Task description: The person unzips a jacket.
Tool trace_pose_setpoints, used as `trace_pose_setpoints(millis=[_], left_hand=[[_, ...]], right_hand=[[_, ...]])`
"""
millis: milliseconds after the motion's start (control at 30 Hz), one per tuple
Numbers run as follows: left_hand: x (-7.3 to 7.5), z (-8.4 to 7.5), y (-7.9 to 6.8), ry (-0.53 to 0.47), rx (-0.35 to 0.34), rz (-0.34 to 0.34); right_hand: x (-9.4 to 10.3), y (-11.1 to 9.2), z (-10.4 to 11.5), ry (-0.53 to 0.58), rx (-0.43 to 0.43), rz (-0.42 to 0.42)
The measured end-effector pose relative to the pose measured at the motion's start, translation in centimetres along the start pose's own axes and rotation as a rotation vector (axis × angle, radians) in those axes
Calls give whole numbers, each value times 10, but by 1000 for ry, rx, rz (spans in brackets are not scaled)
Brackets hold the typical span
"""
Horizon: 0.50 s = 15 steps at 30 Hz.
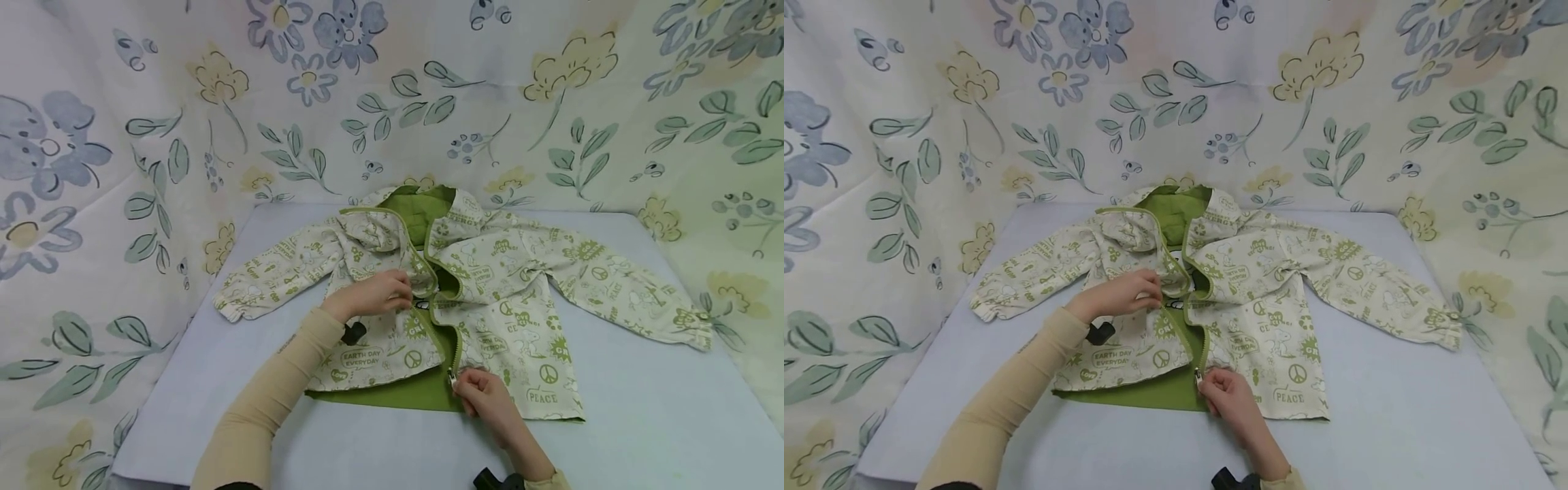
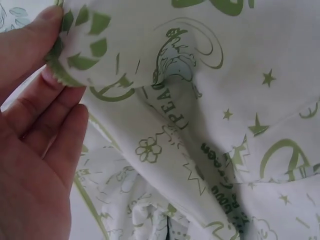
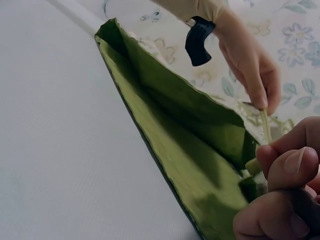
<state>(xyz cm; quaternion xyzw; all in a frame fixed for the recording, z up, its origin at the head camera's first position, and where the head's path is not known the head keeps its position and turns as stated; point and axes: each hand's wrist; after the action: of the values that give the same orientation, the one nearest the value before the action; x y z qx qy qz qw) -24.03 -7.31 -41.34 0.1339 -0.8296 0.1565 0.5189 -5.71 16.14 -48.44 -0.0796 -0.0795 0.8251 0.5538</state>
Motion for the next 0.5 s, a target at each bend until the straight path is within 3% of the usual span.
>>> trace_pose_setpoints(millis=[233,500], left_hand=[[0,-2,-1,-24,-23,61],[-4,-10,3,26,-29,96]], right_hand=[[1,2,3,-5,-55,-75],[3,4,-4,-34,-109,-40]])
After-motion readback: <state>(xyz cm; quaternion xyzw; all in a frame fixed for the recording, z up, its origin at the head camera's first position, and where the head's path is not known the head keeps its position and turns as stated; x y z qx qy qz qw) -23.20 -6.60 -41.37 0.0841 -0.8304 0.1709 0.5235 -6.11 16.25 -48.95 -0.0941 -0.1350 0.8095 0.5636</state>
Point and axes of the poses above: each hand's wrist, its own y-axis towards the middle knuckle, its own x-axis out of the back of the hand, z = x × y, and after that the axes turned 11 degrees about z, right-handed
